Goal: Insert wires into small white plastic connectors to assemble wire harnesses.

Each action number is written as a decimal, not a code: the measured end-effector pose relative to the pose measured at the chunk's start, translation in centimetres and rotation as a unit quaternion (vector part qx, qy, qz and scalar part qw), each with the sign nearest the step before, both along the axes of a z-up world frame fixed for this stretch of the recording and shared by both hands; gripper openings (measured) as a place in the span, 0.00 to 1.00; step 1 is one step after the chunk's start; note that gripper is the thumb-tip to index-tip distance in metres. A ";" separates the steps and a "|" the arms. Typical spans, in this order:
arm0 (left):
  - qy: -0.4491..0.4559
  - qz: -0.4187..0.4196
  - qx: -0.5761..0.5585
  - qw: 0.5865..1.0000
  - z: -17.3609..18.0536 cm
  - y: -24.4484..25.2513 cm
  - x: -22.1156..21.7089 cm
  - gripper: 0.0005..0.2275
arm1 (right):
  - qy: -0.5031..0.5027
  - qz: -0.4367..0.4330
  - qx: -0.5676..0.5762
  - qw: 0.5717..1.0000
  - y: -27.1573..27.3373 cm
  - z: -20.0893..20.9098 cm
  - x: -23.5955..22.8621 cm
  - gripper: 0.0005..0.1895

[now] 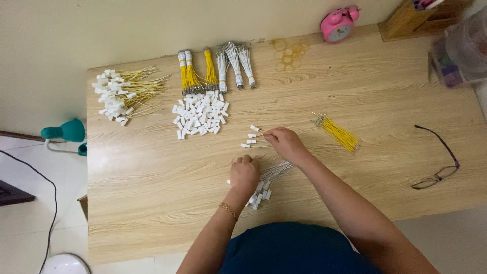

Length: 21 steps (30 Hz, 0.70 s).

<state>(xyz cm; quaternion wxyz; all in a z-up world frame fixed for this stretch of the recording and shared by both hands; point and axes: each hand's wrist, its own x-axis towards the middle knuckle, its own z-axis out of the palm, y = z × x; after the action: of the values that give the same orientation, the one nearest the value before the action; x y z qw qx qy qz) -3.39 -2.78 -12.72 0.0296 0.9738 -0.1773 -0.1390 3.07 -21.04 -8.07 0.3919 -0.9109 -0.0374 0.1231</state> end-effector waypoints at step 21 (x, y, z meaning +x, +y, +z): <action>0.264 0.319 -0.757 0.505 10.4 2.7 3.3 0.11 | 0.031 -0.061 0.129 0.989 1.5 13.3 -3.3 0.11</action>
<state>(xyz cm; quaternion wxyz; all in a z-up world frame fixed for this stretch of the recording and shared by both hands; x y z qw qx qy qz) -0.05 -0.06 -2.32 0.8434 0.4895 0.1238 -0.1837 -0.21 -19.51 5.27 0.5141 -0.8489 0.0153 0.1216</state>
